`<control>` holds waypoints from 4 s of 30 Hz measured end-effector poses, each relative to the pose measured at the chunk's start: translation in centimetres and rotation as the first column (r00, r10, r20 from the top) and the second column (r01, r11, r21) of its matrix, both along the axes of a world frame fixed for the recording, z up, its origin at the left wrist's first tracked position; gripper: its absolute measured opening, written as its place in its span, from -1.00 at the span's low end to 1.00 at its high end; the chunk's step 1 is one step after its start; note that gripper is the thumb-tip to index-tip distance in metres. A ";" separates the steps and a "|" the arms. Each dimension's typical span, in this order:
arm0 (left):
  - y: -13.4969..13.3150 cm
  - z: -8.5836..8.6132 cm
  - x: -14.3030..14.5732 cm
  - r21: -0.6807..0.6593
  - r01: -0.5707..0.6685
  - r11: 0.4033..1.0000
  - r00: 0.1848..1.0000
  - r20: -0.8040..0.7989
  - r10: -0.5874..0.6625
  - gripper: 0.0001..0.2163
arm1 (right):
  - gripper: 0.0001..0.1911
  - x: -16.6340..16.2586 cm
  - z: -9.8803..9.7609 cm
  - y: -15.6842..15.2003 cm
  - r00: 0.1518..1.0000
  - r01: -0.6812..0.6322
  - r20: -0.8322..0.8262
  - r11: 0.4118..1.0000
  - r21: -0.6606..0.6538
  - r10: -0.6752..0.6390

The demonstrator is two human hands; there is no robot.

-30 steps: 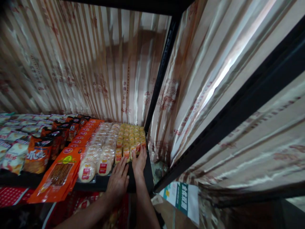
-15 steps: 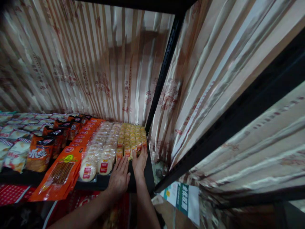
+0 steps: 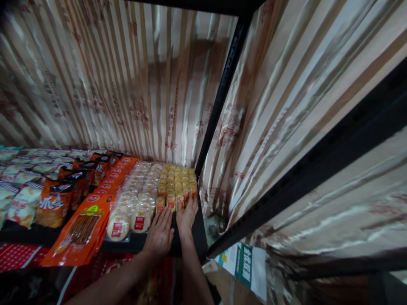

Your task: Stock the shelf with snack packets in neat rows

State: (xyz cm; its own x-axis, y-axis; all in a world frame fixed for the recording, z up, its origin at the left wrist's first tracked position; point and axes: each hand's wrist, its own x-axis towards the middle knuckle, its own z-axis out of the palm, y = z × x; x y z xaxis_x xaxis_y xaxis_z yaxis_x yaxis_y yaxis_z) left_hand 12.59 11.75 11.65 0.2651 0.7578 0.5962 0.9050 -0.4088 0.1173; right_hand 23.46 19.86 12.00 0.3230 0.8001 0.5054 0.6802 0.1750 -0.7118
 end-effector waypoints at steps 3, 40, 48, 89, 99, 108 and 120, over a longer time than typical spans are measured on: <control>0.0 -0.2 0.0 -0.002 0.004 1.000 1.000 0.017 -0.004 -0.57 | -0.33 0.0 0.0 0.0 1.000 -0.003 0.019 1.000 0.016 0.003; -1.0 -2.7 0.4 -0.032 -0.122 0.992 0.989 0.083 0.124 -0.52 | -0.30 -0.5 -0.8 0.0 0.995 -0.018 0.103 1.000 0.020 0.016; -1.0 -2.7 0.1 -0.030 -0.089 0.996 0.994 0.063 0.091 -0.52 | -0.30 -0.6 -0.7 -0.1 0.994 -0.016 0.104 1.000 0.020 0.013; 2.5 1.6 1.2 -0.060 0.156 0.986 0.984 -0.079 -0.161 -0.52 | -0.27 1.4 0.1 1.7 0.998 -0.039 -0.052 0.994 -0.106 0.033; 2.4 1.5 0.9 -0.091 0.161 0.983 0.983 -0.076 -0.168 -0.53 | -0.38 1.7 0.9 1.6 0.989 0.013 -0.144 0.998 -0.058 -0.021; 2.3 1.7 1.0 -0.140 0.181 0.974 0.980 -0.057 -0.190 -0.51 | -0.49 1.4 1.9 0.5 0.988 0.020 -0.153 1.000 -0.001 -0.020; 1.8 1.9 0.8 -0.110 0.255 0.961 0.967 0.023 -0.254 -0.54 | -0.60 1.4 3.0 -1.5 0.998 -0.019 -0.053 0.998 0.052 0.021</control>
State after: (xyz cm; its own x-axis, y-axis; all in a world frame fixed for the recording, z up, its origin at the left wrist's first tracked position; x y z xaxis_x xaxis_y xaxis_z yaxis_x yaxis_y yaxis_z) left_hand 13.36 13.54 13.52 0.4526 0.7278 0.5152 0.7718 -0.6091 0.1823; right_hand 24.84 18.38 14.99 0.3347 0.7803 0.5283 0.6377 0.2252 -0.7367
